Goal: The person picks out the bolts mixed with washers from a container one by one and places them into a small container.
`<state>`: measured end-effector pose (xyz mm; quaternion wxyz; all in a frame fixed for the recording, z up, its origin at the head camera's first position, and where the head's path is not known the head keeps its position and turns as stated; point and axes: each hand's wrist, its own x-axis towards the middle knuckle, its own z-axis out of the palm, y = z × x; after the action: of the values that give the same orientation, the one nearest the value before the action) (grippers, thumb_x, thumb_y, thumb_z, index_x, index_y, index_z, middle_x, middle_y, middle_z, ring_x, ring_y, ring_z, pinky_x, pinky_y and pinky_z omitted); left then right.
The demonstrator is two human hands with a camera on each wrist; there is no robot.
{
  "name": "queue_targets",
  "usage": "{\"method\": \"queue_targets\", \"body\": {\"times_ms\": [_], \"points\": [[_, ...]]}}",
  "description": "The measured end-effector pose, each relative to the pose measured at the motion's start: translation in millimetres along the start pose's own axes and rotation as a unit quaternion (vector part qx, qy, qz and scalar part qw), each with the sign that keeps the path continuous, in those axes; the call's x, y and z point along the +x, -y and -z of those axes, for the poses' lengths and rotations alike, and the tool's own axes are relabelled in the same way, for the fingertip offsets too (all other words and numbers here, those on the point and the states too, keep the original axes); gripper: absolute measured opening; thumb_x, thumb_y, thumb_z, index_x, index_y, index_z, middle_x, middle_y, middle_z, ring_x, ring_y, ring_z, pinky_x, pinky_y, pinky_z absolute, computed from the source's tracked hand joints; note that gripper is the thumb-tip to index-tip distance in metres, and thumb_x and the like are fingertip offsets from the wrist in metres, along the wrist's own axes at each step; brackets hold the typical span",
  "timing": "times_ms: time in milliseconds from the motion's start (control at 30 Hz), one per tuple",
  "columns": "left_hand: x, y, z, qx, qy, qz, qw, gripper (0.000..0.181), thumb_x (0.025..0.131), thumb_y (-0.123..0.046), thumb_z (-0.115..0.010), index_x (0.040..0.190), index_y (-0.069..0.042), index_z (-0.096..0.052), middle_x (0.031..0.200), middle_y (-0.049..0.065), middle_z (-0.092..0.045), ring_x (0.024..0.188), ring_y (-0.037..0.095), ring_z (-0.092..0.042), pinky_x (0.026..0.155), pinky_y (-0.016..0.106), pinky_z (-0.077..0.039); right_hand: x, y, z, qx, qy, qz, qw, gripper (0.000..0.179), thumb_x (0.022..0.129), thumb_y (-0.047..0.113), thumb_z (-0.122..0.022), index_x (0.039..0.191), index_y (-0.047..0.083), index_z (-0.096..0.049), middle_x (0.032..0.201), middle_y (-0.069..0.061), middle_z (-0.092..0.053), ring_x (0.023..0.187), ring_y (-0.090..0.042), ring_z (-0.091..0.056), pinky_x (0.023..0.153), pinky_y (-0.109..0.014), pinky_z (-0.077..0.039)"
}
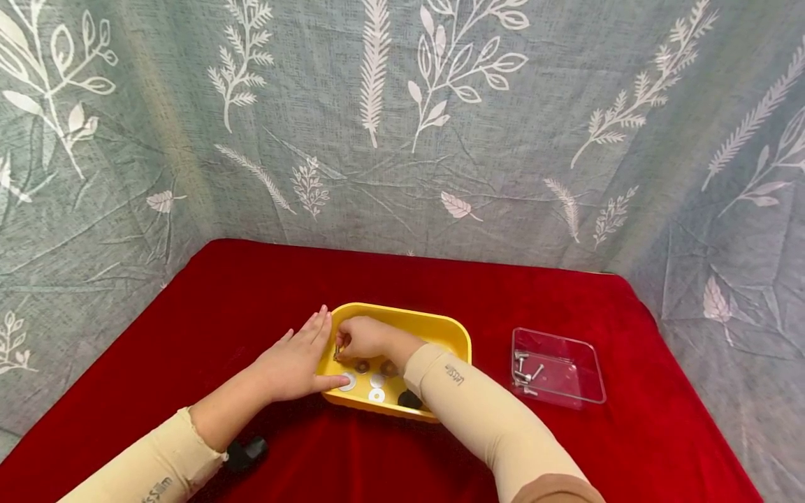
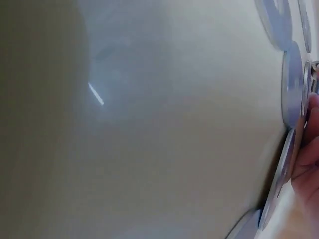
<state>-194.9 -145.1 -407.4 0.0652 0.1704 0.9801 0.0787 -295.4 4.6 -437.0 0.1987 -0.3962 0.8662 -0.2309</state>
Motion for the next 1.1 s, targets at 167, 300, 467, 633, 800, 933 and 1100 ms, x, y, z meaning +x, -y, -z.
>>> {"method": "queue_targets", "body": {"times_ms": [167, 300, 467, 633, 800, 933, 1100], "points": [[0.3, -0.6, 0.3, 0.000, 0.004, 0.003, 1.0000, 0.109, 0.076, -0.073, -0.047, 0.145, 0.002, -0.008, 0.152, 0.016, -0.001, 0.139, 0.025, -0.006, 0.104, 0.055, -0.021, -2.1, -3.1, 5.8, 0.014, 0.028, 0.012, 0.9994, 0.010, 0.081, 0.013, -0.069, 0.087, 0.009, -0.062, 0.071, 0.005, -0.056, 0.061, -0.005, -0.048, 0.058, -0.016, -0.041], [0.6, -1.0, 0.9, -0.002, 0.007, 0.007, 1.0000, 0.109, 0.076, -0.072, -0.048, 0.145, 0.002, -0.008, 0.152, 0.016, -0.001, 0.139, 0.026, -0.006, 0.105, 0.056, -0.020, -2.7, -5.4, 10.1, 0.020, 0.043, 0.025, 0.9986, 0.007, 0.082, 0.011, -0.067, 0.086, 0.010, -0.063, 0.073, 0.006, -0.058, 0.063, -0.005, -0.050, 0.061, -0.017, -0.043], [0.6, 0.0, -0.7, 0.001, 0.008, 0.010, 0.9999, 0.109, 0.076, -0.073, -0.046, 0.145, 0.002, -0.008, 0.152, 0.016, -0.002, 0.139, 0.026, -0.007, 0.105, 0.055, -0.020, -3.7, -7.8, 15.0, 0.025, 0.041, 0.017, 0.9987, 0.005, 0.085, 0.007, -0.062, 0.088, 0.010, -0.064, 0.078, 0.006, -0.061, 0.066, -0.006, -0.052, 0.064, -0.018, -0.045], [0.4, 0.4, -1.6, 0.000, 0.002, 0.008, 1.0000, 0.109, 0.076, -0.074, -0.047, 0.145, 0.003, -0.010, 0.152, 0.017, -0.003, 0.139, 0.026, -0.007, 0.104, 0.055, -0.021, -4.3, -8.3, 15.0, 0.028, 0.050, 0.007, 0.9984, 0.004, 0.084, 0.009, -0.065, 0.088, 0.010, -0.064, 0.078, 0.005, -0.061, 0.067, -0.006, -0.053, 0.064, -0.018, -0.045], [0.2, 0.0, -1.3, -0.002, 0.003, 0.006, 1.0000, 0.111, 0.075, -0.075, -0.046, 0.145, 0.003, -0.009, 0.152, 0.016, -0.002, 0.139, 0.026, -0.007, 0.104, 0.055, -0.021, -5.5, -7.2, 13.1, 0.030, 0.057, 0.006, 0.9979, 0.013, 0.080, 0.013, -0.071, 0.088, 0.009, -0.062, 0.073, 0.004, -0.058, 0.064, -0.007, -0.050, 0.061, -0.018, -0.044], [0.5, -0.6, -0.2, 0.000, 0.004, 0.005, 1.0000, 0.111, 0.074, -0.075, -0.046, 0.145, 0.002, -0.009, 0.152, 0.016, -0.002, 0.139, 0.026, -0.007, 0.104, 0.056, -0.021, -6.0, -5.9, 11.1, 0.032, 0.053, 0.004, 0.9981, 0.016, 0.079, 0.015, -0.072, 0.090, 0.010, -0.061, 0.071, 0.003, -0.055, 0.061, -0.007, -0.048, 0.059, -0.018, -0.042], [0.9, -1.5, 1.5, -0.001, 0.002, 0.003, 1.0000, 0.111, 0.075, -0.074, -0.047, 0.145, 0.003, -0.009, 0.152, 0.017, -0.001, 0.139, 0.026, -0.007, 0.104, 0.056, -0.021, -5.9, -2.3, 7.9, 0.033, 0.028, 0.012, 0.9990, 0.021, 0.077, 0.016, -0.074, 0.090, 0.007, -0.061, 0.070, 0.004, -0.055, 0.060, -0.005, -0.048, 0.057, -0.017, -0.042]]}}
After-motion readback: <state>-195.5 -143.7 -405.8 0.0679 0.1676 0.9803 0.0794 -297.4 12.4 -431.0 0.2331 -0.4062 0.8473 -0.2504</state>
